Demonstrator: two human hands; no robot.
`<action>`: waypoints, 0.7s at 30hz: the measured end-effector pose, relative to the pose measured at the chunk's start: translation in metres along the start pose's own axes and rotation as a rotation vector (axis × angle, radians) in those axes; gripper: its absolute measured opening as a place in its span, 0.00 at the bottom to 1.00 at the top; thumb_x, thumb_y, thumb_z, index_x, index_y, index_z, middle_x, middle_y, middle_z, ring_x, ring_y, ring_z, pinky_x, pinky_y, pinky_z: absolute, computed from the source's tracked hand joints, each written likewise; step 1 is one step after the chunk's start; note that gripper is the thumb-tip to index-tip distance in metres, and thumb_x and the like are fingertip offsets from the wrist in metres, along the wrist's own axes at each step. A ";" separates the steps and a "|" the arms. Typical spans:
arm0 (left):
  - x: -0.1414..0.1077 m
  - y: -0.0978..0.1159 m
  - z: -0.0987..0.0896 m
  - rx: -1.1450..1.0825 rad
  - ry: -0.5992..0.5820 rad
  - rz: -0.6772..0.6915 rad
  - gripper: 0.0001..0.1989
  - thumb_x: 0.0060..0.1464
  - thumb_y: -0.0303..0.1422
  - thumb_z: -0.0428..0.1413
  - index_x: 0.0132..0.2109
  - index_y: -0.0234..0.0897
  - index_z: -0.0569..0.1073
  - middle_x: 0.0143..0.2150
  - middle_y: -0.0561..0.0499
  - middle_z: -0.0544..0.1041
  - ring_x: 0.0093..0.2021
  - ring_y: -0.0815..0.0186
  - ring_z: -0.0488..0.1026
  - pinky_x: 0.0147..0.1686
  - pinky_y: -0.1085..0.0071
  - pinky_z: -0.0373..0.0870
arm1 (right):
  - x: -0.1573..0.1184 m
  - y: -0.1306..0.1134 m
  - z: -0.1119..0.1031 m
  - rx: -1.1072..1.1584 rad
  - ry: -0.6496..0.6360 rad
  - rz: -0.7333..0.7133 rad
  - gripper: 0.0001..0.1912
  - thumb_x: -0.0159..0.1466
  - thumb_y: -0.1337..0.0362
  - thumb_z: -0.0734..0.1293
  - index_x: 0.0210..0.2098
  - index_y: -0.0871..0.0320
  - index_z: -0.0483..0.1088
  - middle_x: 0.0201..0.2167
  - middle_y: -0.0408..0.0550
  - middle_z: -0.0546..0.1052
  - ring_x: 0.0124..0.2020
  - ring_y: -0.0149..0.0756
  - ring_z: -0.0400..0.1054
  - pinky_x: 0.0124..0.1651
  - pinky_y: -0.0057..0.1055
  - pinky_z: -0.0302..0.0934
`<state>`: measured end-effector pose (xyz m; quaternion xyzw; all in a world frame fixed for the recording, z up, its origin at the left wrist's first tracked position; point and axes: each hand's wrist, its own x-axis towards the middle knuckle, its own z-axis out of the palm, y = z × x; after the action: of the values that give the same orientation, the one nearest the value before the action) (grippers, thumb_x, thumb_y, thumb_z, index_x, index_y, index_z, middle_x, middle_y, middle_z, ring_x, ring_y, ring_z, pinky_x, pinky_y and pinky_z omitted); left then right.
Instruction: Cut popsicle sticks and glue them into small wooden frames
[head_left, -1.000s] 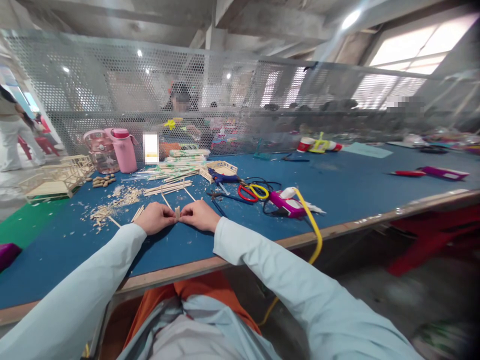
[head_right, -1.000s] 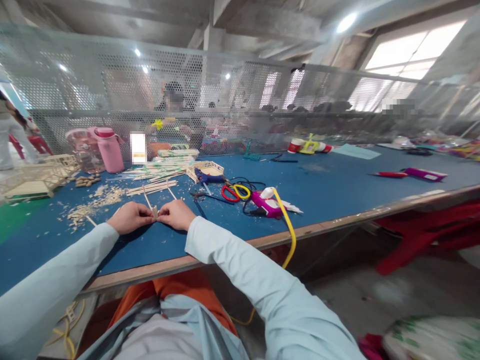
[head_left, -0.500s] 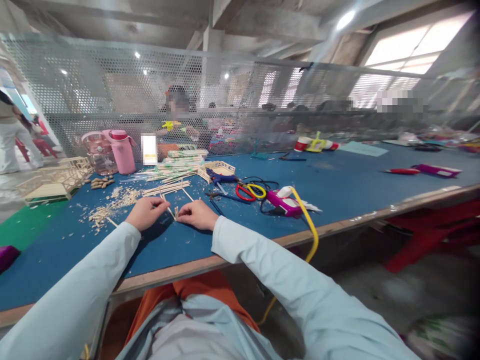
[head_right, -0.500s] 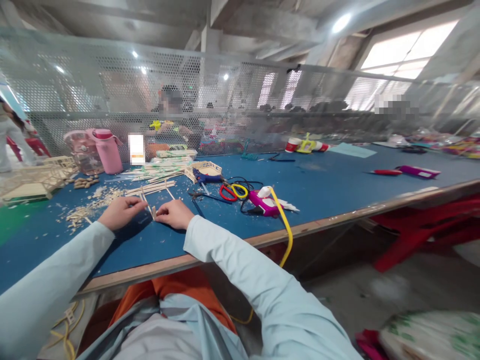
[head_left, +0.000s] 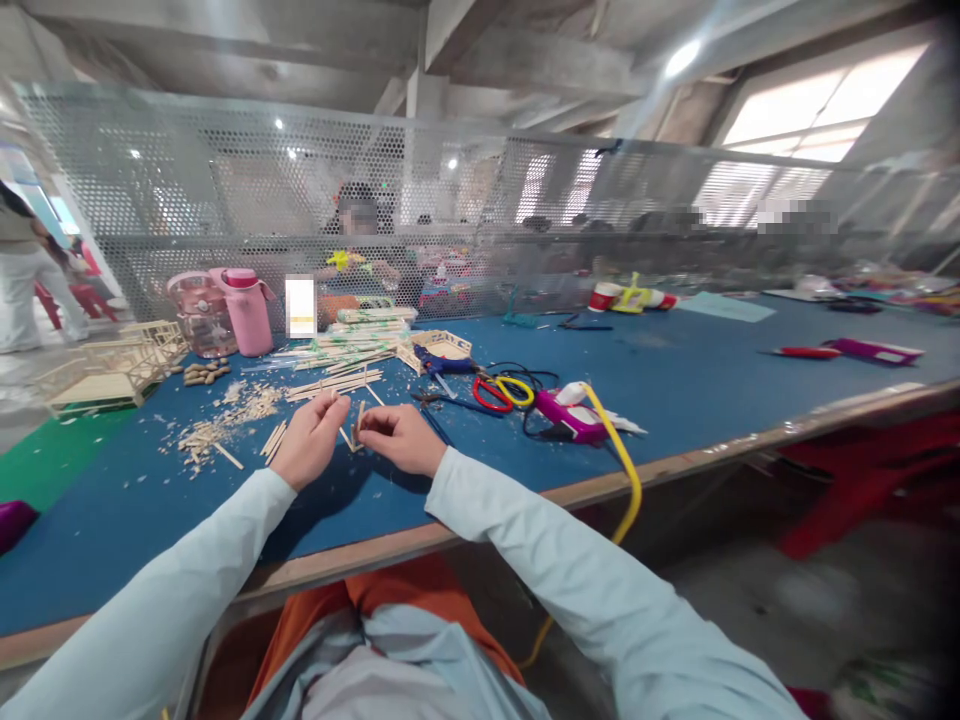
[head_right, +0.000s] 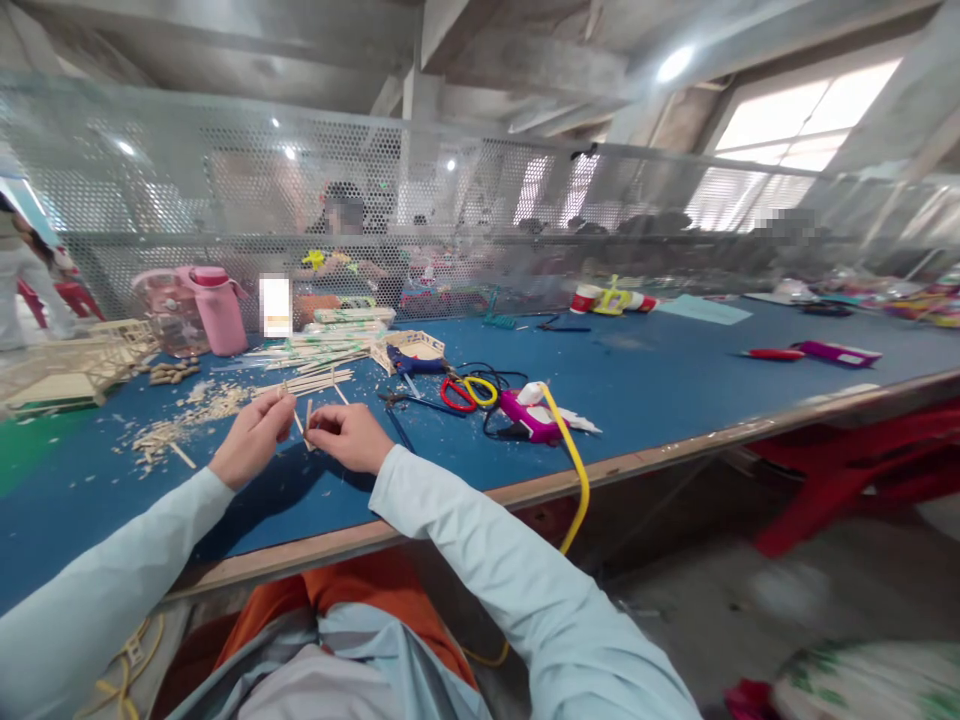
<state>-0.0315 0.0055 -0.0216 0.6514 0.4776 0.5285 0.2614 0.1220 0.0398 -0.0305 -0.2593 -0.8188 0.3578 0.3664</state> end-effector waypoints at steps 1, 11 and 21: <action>-0.001 0.001 0.001 0.038 0.017 -0.006 0.18 0.54 0.41 0.45 0.21 0.37 0.58 0.17 0.58 0.57 0.19 0.72 0.55 0.22 0.74 0.55 | -0.001 -0.002 0.000 0.009 0.010 -0.004 0.07 0.54 0.65 0.63 0.24 0.62 0.67 0.16 0.38 0.63 0.19 0.23 0.53 0.24 0.22 0.49; -0.008 0.004 0.013 0.178 0.039 0.154 0.13 0.53 0.38 0.49 0.38 0.36 0.74 0.33 0.49 0.77 0.37 0.63 0.71 0.38 0.71 0.65 | -0.002 -0.011 0.000 -0.203 0.125 -0.052 0.08 0.56 0.66 0.59 0.24 0.61 0.66 0.19 0.39 0.65 0.22 0.25 0.57 0.27 0.22 0.52; 0.017 0.018 0.017 0.171 0.177 0.193 0.16 0.58 0.39 0.42 0.28 0.36 0.67 0.20 0.56 0.61 0.22 0.70 0.58 0.25 0.74 0.55 | -0.035 0.003 -0.056 -1.080 0.026 0.607 0.12 0.58 0.58 0.61 0.34 0.61 0.68 0.34 0.57 0.75 0.36 0.46 0.70 0.34 0.34 0.58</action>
<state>-0.0093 0.0163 -0.0040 0.6649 0.4772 0.5640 0.1101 0.1875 0.0400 -0.0206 -0.6336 -0.7697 -0.0219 0.0753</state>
